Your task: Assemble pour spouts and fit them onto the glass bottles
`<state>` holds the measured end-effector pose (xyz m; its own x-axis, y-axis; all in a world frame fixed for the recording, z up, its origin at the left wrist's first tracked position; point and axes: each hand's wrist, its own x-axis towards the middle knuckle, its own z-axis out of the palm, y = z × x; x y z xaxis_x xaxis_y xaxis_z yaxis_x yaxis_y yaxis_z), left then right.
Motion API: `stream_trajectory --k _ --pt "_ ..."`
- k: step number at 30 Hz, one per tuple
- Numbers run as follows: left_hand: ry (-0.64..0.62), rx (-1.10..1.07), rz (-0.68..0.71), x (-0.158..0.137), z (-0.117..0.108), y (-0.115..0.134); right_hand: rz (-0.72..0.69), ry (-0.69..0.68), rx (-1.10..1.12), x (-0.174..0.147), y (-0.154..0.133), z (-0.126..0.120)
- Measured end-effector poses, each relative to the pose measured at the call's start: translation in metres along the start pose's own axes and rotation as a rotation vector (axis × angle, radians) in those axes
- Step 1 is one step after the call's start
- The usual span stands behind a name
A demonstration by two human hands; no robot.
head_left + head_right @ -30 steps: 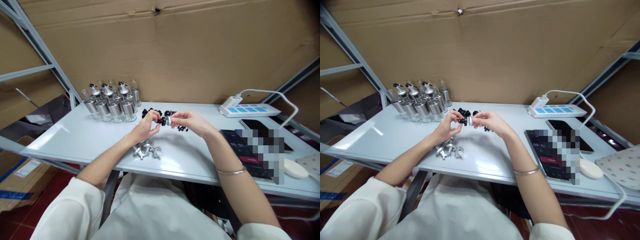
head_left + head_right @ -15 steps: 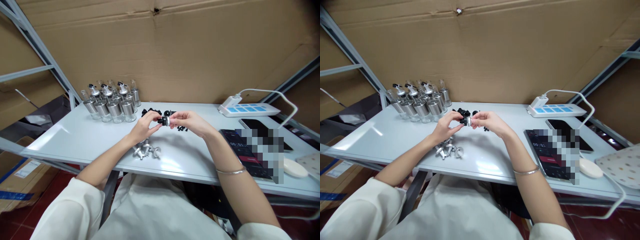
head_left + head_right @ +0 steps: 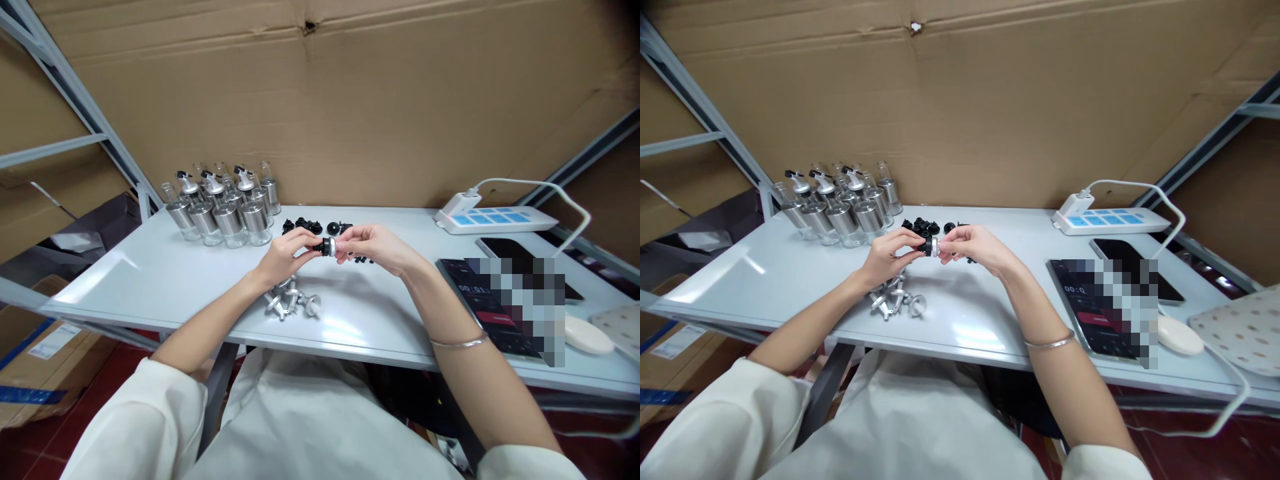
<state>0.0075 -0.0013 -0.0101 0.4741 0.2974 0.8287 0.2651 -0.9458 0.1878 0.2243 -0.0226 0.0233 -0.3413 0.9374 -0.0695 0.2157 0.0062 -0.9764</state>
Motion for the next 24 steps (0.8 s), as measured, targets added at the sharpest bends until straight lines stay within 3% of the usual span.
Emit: stream_trajectory --k 24 --pt "0.055 0.019 0.023 -0.0007 0.0043 0.0066 0.041 -0.030 0.035 0.0002 -0.0009 0.0026"
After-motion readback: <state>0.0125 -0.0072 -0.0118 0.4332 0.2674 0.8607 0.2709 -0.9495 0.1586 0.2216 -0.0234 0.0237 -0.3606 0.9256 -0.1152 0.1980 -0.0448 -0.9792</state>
